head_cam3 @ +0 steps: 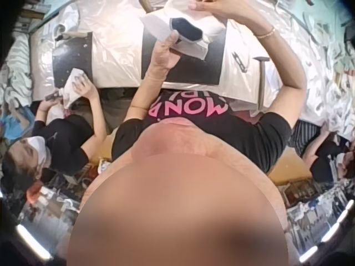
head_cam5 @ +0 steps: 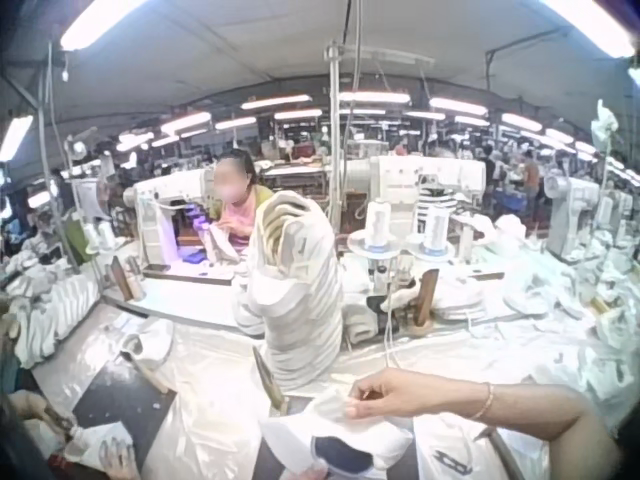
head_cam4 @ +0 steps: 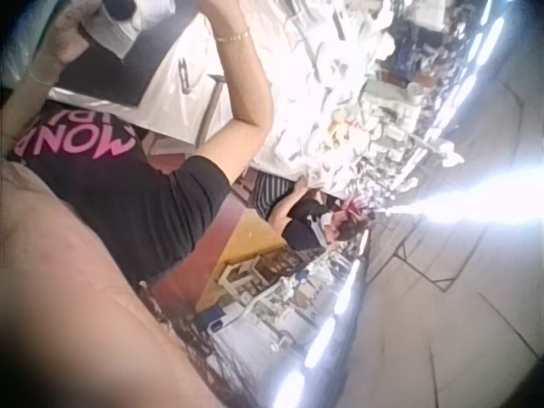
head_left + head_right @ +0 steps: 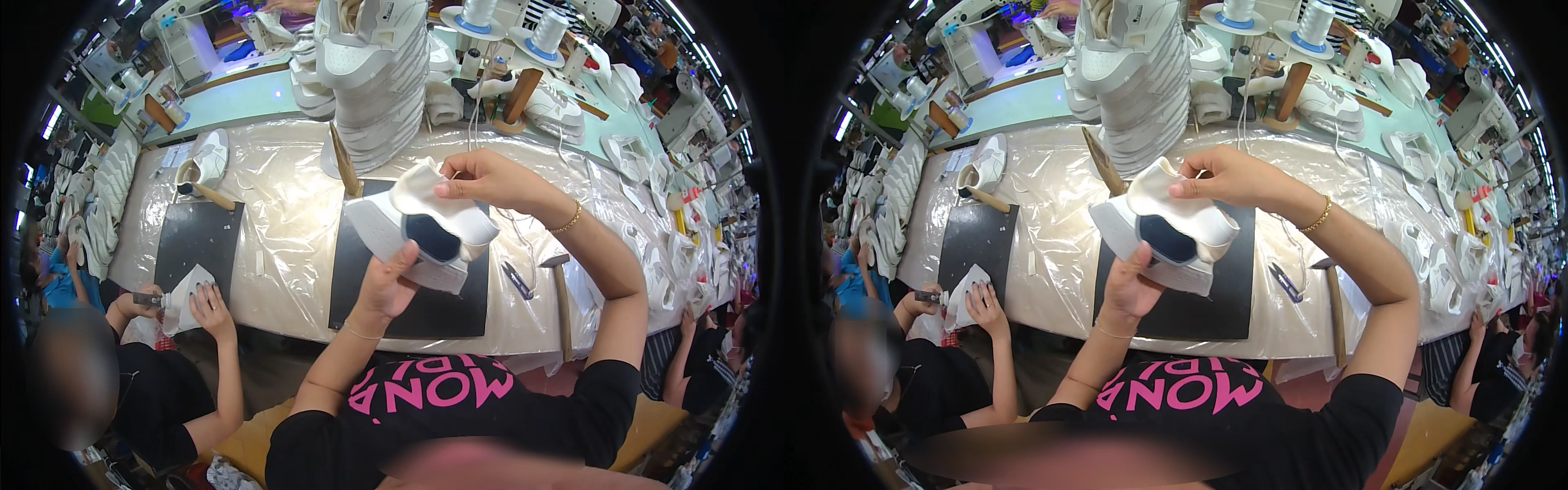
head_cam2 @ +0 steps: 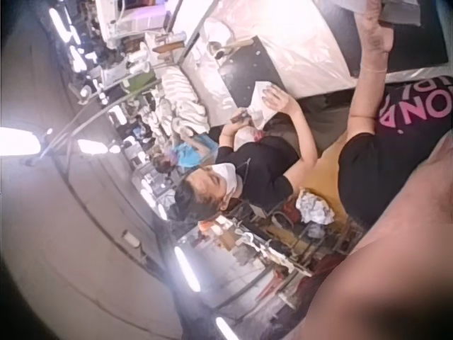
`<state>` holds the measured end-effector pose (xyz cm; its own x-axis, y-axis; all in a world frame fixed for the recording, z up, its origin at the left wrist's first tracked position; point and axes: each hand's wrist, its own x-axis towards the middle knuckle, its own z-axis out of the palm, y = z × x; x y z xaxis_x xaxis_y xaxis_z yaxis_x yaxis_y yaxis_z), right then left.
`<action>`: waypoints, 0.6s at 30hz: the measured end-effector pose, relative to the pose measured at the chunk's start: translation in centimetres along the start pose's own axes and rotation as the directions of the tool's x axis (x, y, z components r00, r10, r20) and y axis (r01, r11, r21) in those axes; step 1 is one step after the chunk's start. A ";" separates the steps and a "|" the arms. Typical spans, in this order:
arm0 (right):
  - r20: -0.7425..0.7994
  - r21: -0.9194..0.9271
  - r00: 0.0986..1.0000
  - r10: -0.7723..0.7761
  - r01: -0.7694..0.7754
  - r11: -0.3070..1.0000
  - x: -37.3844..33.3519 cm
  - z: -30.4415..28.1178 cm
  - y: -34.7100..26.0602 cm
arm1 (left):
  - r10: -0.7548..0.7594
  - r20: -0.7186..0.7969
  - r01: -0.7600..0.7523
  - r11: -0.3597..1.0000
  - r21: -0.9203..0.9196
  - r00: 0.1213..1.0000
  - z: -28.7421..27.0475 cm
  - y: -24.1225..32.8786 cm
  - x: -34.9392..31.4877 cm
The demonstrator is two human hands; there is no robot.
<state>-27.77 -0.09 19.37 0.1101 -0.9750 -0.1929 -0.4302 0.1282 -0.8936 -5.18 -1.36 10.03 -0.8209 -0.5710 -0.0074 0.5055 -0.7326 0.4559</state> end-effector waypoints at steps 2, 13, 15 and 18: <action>-0.018 0.056 1.000 0.010 -0.008 0.998 -0.5 -0.1 -0.1 | 0.037 0.021 -0.039 0.993 0.109 0.999 0.3 -0.9 -0.2; -0.239 -0.252 0.967 -0.087 0.024 0.967 -1.6 1.7 0.0 | 0.098 0.116 -0.103 0.994 0.037 0.988 -1.4 -3.3 0.7; -0.225 -0.214 0.974 -0.042 -0.007 0.977 -1.1 1.9 0.7 | 0.059 0.082 -0.060 0.998 0.018 0.995 -1.6 -3.2 0.9; -0.197 -0.106 0.980 0.036 -0.058 0.993 -0.8 1.7 1.5 | 0.051 0.020 -0.053 0.992 0.117 0.998 -1.4 -2.9 1.2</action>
<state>-26.96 1.21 17.52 -0.0843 -0.9864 -0.1410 -0.5283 0.1642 -0.8330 -7.30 -0.47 7.47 -0.7992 -0.6001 0.0337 0.5136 -0.6528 0.5567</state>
